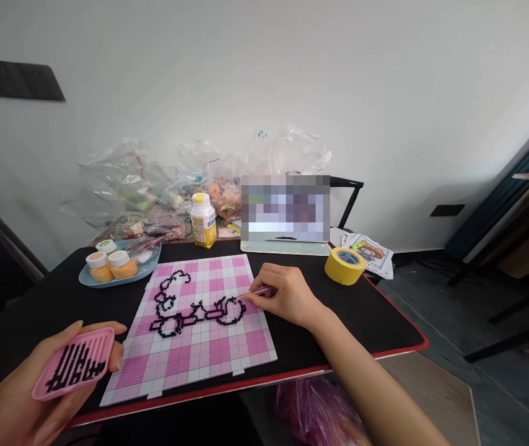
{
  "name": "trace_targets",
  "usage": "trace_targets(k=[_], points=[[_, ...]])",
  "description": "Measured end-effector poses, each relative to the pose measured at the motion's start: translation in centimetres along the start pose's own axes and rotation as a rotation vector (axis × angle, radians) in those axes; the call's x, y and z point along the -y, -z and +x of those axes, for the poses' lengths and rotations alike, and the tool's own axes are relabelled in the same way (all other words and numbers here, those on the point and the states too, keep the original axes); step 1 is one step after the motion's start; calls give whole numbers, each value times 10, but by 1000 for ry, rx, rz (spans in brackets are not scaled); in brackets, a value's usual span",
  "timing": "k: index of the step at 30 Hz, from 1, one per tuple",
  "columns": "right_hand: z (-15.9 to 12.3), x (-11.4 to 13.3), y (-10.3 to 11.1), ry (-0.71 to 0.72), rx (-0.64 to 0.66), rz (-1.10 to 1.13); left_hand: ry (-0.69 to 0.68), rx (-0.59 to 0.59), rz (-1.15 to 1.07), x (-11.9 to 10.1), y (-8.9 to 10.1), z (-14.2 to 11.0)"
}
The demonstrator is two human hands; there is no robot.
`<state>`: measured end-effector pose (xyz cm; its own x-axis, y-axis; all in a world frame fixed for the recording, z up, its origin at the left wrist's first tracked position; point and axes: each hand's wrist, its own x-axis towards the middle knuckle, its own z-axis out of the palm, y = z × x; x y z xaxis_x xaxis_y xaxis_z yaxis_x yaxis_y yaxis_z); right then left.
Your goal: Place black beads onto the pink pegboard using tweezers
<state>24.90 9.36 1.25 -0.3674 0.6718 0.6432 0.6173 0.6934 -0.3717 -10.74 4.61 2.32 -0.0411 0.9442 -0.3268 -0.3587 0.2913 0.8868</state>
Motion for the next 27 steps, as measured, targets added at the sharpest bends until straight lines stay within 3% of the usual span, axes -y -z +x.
trace_targets(k=[5,15,27], points=[[0,-1,0,11,5,-8,-12,54,16,0,2,1],[-1,-5,-1,42,13,-27,15,-63,1,1,1,1],[-2,-6,-2,53,27,-23,-10,19,30,1,2,4]])
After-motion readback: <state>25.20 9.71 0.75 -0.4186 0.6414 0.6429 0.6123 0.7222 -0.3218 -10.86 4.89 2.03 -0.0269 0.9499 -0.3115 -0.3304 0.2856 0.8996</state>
